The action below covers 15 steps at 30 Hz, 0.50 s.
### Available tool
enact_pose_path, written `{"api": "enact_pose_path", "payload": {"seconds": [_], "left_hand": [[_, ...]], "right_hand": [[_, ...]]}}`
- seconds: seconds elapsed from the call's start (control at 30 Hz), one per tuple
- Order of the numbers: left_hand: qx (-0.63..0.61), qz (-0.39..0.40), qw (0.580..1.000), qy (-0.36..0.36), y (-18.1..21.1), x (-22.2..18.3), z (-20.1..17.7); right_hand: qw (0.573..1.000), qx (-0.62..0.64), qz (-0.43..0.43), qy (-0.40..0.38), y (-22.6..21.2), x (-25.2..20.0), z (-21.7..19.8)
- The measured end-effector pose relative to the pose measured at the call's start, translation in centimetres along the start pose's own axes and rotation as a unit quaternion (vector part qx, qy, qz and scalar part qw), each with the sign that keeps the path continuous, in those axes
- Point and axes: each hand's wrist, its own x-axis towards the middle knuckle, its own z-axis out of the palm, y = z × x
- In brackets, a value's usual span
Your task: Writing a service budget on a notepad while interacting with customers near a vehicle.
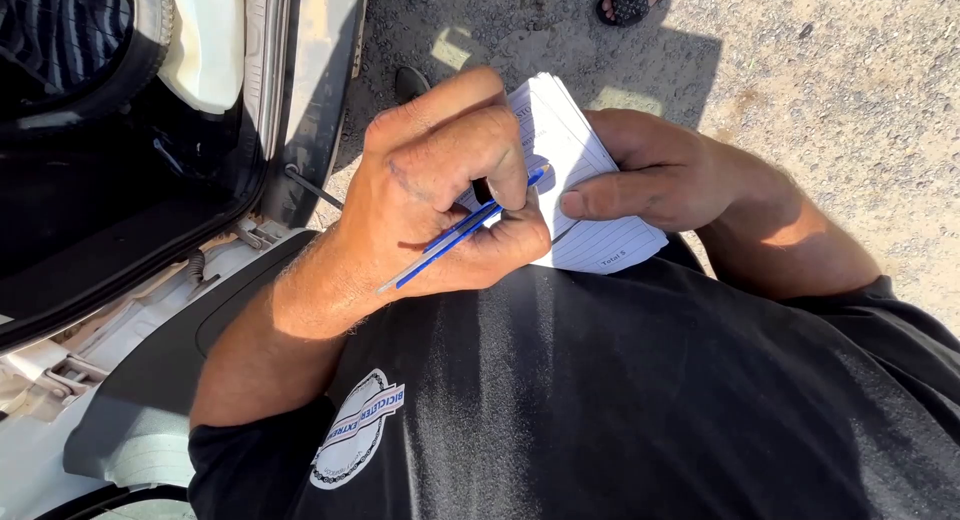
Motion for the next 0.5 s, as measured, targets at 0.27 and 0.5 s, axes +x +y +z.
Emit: {"api": "enact_pose_path", "payload": {"seconds": [0.27, 0.5], "left_hand": [[0.017, 0.019, 1.000, 0.008, -0.3, -1.1, 0.2], [0.011, 0.023, 1.000, 0.004, -0.2, -1.6, 0.0]], "right_hand": [[0.999, -0.050, -0.009, -0.011, 0.1, 0.2, 0.4], [0.998, -0.063, -0.014, -0.018, -0.3, 0.4, 0.9]]}}
